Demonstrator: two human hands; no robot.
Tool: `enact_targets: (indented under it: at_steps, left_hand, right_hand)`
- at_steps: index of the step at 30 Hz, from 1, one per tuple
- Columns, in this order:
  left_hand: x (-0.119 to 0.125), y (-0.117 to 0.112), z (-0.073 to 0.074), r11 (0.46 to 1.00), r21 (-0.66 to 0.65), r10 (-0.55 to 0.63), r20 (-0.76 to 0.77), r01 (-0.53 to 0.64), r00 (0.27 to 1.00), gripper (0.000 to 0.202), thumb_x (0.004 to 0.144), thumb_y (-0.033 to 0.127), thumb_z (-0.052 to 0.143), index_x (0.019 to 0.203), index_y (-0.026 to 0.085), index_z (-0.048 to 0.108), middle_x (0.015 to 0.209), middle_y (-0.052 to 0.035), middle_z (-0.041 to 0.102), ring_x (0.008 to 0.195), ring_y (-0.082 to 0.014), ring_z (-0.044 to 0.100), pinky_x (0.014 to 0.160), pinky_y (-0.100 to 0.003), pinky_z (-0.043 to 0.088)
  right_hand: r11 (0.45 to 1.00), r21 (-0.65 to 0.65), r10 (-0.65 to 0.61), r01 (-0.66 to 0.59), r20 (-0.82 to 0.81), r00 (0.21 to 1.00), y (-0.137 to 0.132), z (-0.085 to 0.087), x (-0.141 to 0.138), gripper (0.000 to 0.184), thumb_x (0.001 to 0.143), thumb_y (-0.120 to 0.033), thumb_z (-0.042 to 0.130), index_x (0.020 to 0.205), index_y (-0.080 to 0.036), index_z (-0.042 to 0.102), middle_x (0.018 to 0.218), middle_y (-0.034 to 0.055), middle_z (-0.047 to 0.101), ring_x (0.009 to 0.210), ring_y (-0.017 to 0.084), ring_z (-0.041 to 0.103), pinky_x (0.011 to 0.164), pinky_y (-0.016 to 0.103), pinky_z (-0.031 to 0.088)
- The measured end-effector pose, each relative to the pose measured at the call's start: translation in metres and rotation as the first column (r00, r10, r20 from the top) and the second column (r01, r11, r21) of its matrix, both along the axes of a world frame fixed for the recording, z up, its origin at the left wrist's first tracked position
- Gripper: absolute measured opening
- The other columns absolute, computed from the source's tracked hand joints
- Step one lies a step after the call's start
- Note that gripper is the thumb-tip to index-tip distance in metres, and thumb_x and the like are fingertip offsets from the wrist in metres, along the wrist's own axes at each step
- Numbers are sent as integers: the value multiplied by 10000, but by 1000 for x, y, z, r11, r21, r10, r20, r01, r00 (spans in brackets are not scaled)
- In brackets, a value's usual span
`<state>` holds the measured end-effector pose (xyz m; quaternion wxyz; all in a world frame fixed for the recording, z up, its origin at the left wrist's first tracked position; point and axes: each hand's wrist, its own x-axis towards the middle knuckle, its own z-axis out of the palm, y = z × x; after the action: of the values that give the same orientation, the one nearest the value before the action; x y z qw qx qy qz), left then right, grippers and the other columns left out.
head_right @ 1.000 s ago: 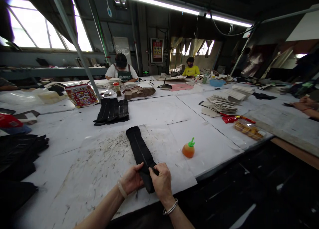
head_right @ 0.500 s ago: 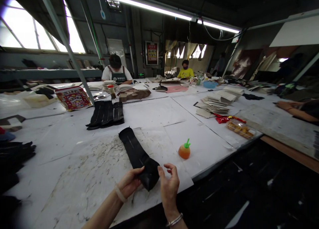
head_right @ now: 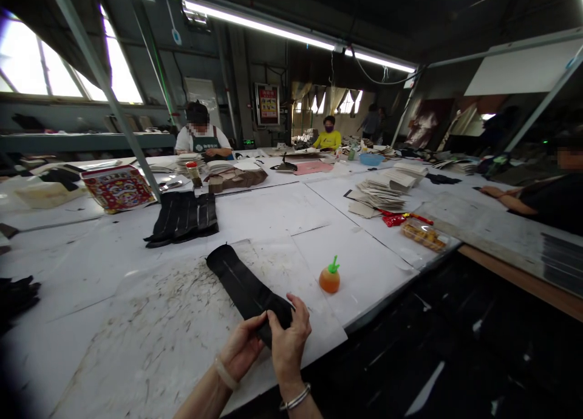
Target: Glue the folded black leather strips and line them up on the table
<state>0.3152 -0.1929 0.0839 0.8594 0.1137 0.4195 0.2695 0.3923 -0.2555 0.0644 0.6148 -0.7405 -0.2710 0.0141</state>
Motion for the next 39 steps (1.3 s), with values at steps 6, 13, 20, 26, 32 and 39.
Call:
enact_targets:
  at_steps: [6, 13, 20, 26, 32, 39]
  left_hand:
    - [-8, -3, -4, 990, 140, 18, -115, -2, 993, 158, 711, 12, 611, 814, 132, 617, 653, -16, 681, 508, -116, 602, 476, -211, 463]
    - [-27, -5, -7, 947, 311, -28, -176, 82, 984, 267, 549, 88, 699, 799, 145, 624, 635, 13, 664, 520, -102, 558, 490, -205, 418]
    - [-37, -3, -11, 928, 335, -120, -151, 165, 981, 309, 480, 103, 721, 783, 121, 664, 644, -15, 674, 550, -120, 579, 528, -219, 425]
    - [-46, 1, -5, 926, 344, -127, -104, 155, 986, 318, 507, 90, 732, 822, 123, 704, 728, -26, 711, 620, -126, 615, 606, -220, 469]
    - [-54, -1, 1, 937, 316, -134, -67, 148, 989, 287, 550, 109, 748, 833, 137, 714, 793, -41, 728, 680, -149, 644, 655, -231, 498]
    - [-52, 11, -14, 779, 524, -258, -235, 345, 937, 454, 531, 284, 862, 919, 117, 698, 878, -118, 731, 759, -230, 676, 707, -298, 520]
  right_hand:
    - [968, -84, 244, -235, 527, 814, -17, -6, 2, 362, 831, -41, 481, 985, -275, 710, 1005, 28, 737, 1151, 288, 567, 949, 491, 376]
    - [765, -233, 623, -601, 504, 598, -22, 17, 14, 381, 759, -10, 491, 983, -217, 720, 957, 42, 743, 1045, 256, 603, 921, 420, 432]
    - [545, -186, 776, -817, -257, 576, 12, 45, 35, 111, 640, -125, 700, 644, -225, 748, 614, -16, 648, 694, 171, 584, 657, 276, 438]
    - [626, -113, 677, -771, -411, 610, 31, 32, 33, 160, 517, -149, 761, 510, -171, 602, 702, -35, 569, 684, 132, 540, 631, 242, 422]
    - [714, -49, 548, -699, -581, 601, 27, 18, 24, 473, 514, -168, 739, 960, -195, 583, 802, -34, 609, 733, 156, 588, 620, 253, 466]
    - [641, 19, 531, -768, -732, 426, 35, 6, 20, 328, 471, -150, 708, 778, -143, 595, 648, -18, 646, 595, 169, 609, 537, 269, 487]
